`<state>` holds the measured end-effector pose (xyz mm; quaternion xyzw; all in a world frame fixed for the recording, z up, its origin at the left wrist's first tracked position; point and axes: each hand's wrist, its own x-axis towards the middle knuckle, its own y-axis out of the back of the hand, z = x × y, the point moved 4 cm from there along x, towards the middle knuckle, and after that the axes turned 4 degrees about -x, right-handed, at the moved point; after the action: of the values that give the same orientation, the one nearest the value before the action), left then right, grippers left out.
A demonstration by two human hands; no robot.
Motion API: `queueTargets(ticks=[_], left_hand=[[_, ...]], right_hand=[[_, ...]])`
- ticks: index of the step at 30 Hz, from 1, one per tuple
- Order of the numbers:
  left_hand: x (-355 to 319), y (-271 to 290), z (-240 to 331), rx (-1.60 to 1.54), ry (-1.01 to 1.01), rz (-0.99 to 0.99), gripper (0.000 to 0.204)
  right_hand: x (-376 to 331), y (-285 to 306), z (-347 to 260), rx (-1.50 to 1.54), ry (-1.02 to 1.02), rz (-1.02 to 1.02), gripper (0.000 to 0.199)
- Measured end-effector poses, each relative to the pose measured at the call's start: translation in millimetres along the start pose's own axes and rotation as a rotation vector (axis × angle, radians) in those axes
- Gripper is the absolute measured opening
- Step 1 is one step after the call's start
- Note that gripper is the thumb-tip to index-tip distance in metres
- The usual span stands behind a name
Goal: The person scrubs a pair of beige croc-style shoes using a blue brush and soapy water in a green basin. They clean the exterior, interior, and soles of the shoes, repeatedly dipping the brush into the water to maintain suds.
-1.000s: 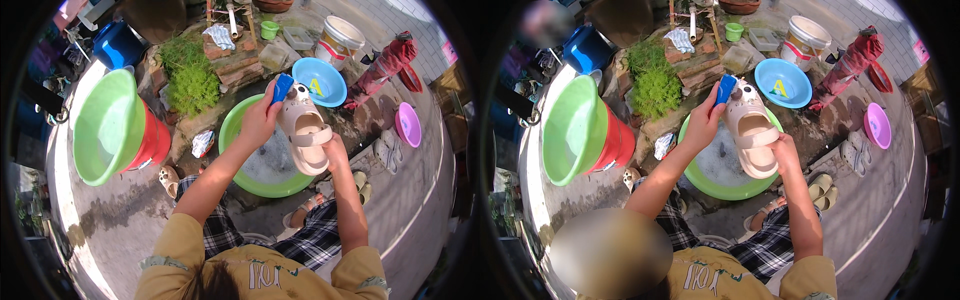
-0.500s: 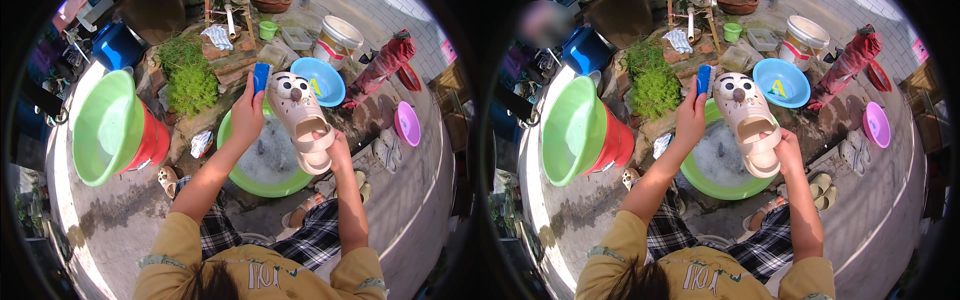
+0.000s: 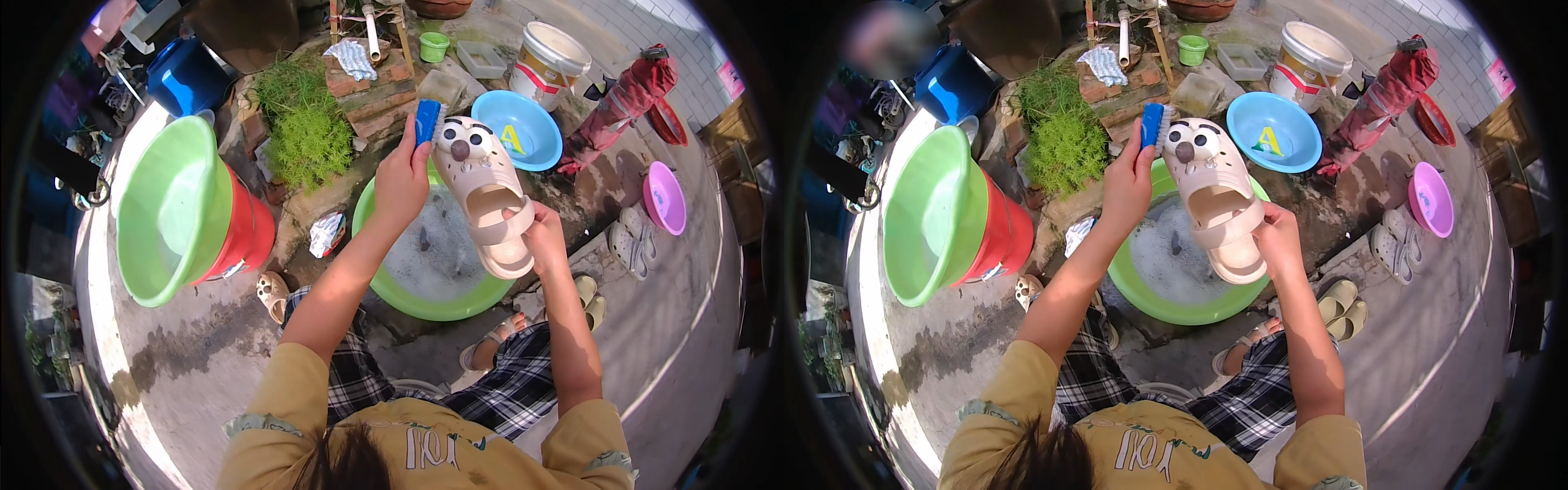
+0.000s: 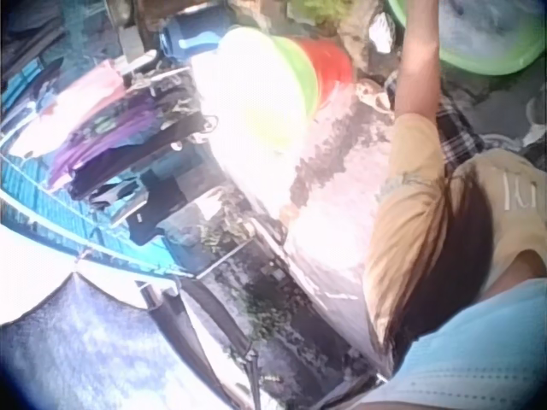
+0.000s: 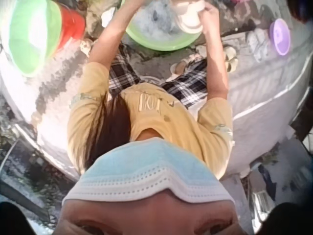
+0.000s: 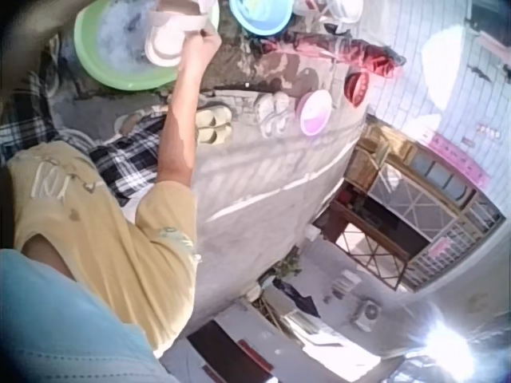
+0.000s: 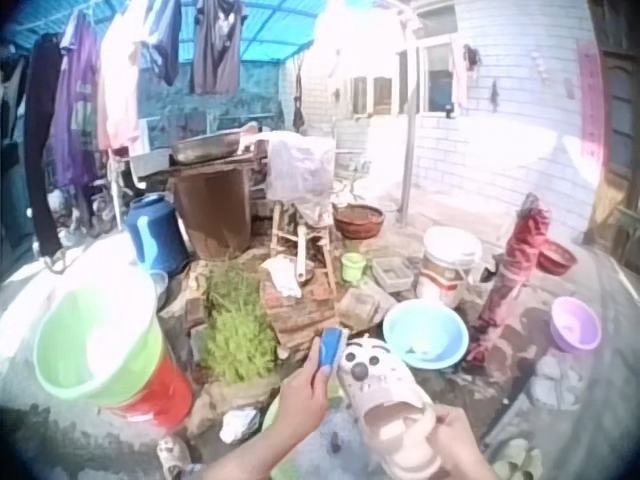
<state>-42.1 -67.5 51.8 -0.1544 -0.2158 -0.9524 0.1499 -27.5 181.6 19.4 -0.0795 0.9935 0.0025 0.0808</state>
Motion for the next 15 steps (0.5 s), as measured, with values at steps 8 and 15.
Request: queueTargets(ticks=[8,15], left_hand=[[-9,-1,2,-0.079,-0.037,-0.007,0.048],[-22,-12,-2,-0.39,0.08,-0.085,0.047]], right_hand=[[-1,0,-21,-0.299,0.269,0.195,0.028],[-4,5,-28,-0.301,0.406,0.262,0.038]])
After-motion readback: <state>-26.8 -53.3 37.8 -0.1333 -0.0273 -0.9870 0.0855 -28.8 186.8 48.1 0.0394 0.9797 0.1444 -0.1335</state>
